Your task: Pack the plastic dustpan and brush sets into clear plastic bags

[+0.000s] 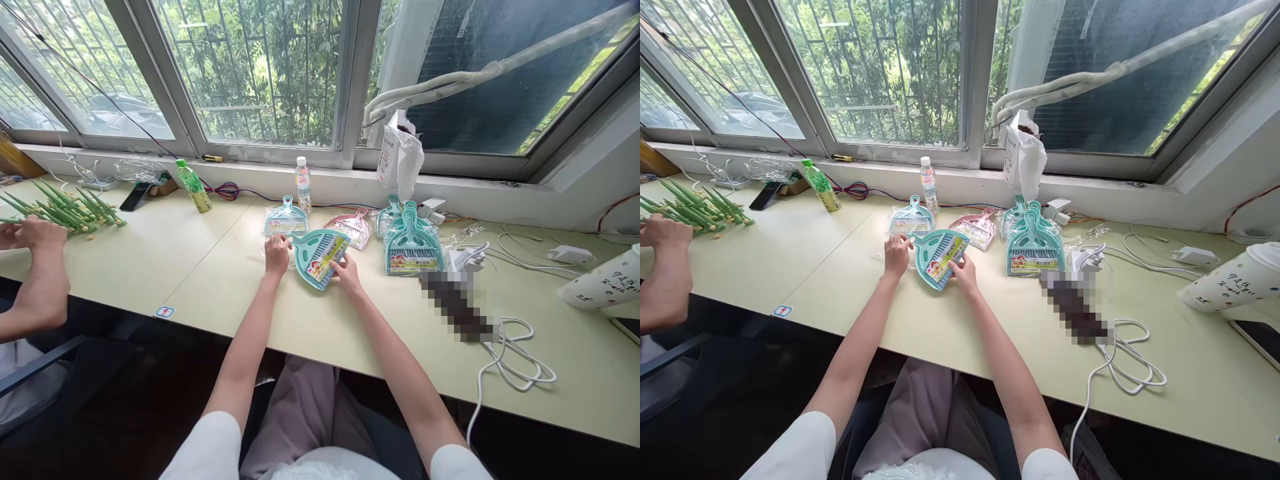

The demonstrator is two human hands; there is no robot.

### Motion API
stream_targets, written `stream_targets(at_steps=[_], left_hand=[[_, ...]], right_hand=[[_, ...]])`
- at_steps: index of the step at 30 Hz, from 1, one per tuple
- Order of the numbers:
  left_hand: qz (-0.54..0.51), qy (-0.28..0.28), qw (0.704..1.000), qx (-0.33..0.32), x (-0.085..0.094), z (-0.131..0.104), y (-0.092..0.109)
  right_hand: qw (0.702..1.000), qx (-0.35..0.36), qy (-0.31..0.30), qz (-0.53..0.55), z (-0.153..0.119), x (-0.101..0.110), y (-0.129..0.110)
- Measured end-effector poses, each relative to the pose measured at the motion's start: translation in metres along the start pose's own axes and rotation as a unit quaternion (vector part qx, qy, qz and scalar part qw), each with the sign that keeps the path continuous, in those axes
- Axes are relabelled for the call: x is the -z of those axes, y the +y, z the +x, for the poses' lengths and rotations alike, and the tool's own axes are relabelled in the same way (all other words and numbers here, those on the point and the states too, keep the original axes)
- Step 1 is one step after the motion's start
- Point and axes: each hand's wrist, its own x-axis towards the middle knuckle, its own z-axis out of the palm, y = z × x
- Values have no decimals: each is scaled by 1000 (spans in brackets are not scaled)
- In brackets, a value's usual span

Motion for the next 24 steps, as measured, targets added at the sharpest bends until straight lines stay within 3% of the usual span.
stream_targets(at_steps=[3,9,11,13,15,17,18,20,22,24], left_hand=[[-7,-2,1000,-19,2,0,4],[-83,-4,996,-26,13,0,24],[-93,52,994,29,19,0,28],[-91,149,974,146,26,2,25],[-108,235,925,279,30,5,14],[-187,261,872,371,30,10,1],[-258,241,849,394,28,12,-4],[-440,142,792,400,23,17,-9],[-600,17,713,363,15,18,-6],[-685,-67,650,323,8,17,1]], right_hand=[[1000,-8,-22,-1,0,-2,2],[1000,-12,2,16,3,-1,6],[999,-6,3,44,2,-1,5],[997,0,17,78,1,-1,2],[993,4,37,109,0,-1,0],[990,4,55,131,-1,-1,-1],[988,2,61,139,-1,-1,-2],[987,-1,67,144,-1,-1,-2],[988,-1,64,139,-1,-1,-2],[989,-6,56,135,0,-2,-1]])
